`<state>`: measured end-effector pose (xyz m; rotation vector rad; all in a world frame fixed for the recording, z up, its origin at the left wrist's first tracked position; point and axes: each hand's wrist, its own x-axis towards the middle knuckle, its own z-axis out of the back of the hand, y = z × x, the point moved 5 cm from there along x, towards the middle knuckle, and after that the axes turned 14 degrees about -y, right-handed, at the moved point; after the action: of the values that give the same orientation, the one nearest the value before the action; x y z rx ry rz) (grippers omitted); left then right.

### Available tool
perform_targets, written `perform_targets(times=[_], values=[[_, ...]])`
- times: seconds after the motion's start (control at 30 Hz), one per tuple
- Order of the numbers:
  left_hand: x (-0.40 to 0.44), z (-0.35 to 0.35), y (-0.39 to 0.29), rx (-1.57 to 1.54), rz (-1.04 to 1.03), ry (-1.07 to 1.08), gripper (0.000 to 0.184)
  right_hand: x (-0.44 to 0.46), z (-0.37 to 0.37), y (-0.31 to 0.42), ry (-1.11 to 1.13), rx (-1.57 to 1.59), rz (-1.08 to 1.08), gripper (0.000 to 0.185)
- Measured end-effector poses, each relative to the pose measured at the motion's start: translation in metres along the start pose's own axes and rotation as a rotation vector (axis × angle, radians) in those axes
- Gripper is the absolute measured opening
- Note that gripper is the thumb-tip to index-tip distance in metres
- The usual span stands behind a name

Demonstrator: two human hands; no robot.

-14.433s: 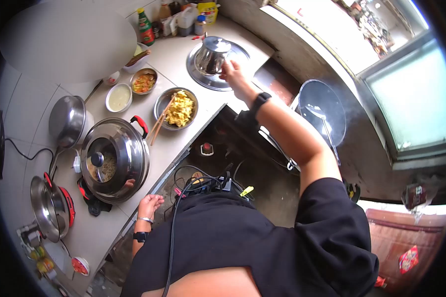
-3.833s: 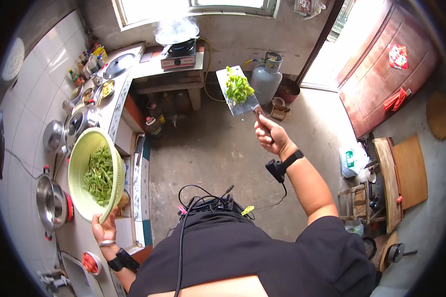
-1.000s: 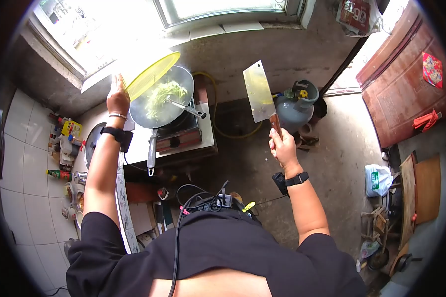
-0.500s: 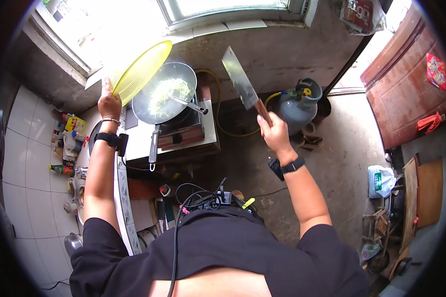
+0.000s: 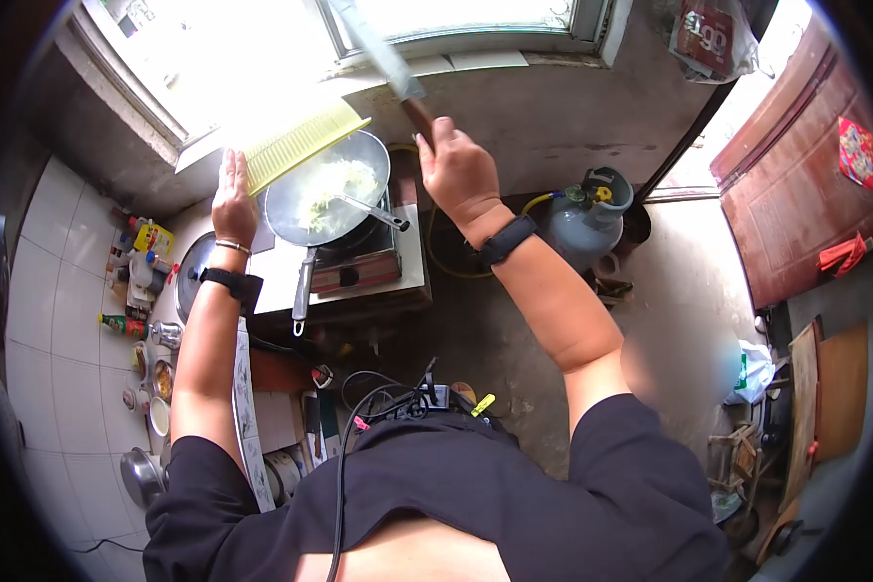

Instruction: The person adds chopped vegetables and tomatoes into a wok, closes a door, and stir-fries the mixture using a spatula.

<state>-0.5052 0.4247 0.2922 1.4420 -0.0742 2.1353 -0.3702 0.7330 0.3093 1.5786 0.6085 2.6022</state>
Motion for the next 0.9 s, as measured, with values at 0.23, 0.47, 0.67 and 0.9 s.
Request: perform_targets(times=[0.23, 0.47, 0.67, 0.9], values=[[-0.004, 0.007, -0.004, 0.06, -0.033, 0.015, 0.055, -0.007, 0.002, 0.005, 0.034, 0.059, 0.009, 0.021], [-0.027, 0.036, 0.027, 0.143, 0.062, -0.059, 0.058, -0.023, -0.012, -0.006, 0.15, 0.281, -0.051, 0.021], [-0.143, 0.177, 0.117, -0.179, 1.306, -0.264, 0.03, -0.068, 0.008, 0.027, 0.54, 1.241, -1.002, 0.015], [-0.27, 0.359, 0.061, -0.857, 2.168, -0.77, 0.036, -0.149, 0.022, 0.136, 1.131, 1.465, -0.993, 0.025]])
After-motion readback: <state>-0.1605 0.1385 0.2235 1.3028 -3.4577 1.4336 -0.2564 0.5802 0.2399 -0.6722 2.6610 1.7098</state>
